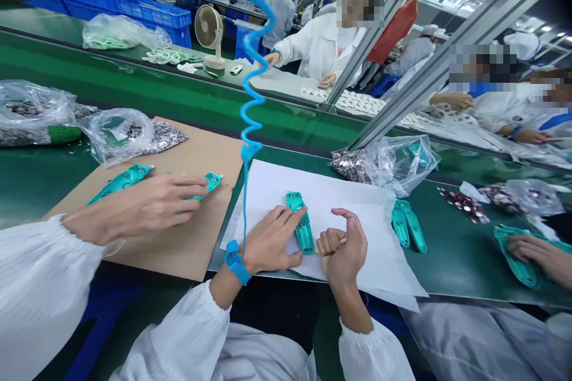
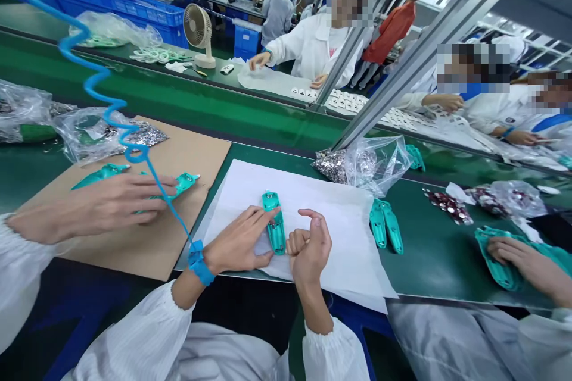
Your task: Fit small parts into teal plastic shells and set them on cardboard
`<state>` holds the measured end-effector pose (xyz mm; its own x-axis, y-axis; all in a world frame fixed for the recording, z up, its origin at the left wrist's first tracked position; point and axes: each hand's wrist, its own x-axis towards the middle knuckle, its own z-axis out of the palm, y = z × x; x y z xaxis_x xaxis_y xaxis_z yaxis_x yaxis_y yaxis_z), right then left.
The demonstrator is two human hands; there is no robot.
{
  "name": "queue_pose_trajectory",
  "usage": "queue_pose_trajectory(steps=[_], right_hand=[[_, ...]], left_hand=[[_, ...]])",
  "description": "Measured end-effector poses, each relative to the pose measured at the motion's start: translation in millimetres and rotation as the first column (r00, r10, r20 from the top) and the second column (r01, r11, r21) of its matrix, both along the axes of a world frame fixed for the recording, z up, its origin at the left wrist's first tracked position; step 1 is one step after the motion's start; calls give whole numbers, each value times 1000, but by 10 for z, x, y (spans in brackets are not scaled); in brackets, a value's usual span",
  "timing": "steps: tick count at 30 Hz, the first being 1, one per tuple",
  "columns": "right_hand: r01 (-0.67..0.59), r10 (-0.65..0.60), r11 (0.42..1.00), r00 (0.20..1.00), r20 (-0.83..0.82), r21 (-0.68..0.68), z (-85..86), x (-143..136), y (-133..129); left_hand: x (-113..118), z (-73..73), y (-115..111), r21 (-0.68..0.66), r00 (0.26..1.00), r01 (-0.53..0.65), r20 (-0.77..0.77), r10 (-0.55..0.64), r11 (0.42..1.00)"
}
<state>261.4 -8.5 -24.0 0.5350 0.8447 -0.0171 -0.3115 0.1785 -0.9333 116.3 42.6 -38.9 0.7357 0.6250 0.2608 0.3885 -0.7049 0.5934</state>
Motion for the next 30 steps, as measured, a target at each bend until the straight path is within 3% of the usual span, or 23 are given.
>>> queue_pose_trajectory(steps=[13,30], right_hand=[[-59,52,997,992,118,57,-86,69,35],[-18,7,998,984,176,60,-122,22,34]], left_hand=[[82,-51,20,65,997,-41,-62,45,997],[102,-60,24,50,996,-49,-66,52,998]])
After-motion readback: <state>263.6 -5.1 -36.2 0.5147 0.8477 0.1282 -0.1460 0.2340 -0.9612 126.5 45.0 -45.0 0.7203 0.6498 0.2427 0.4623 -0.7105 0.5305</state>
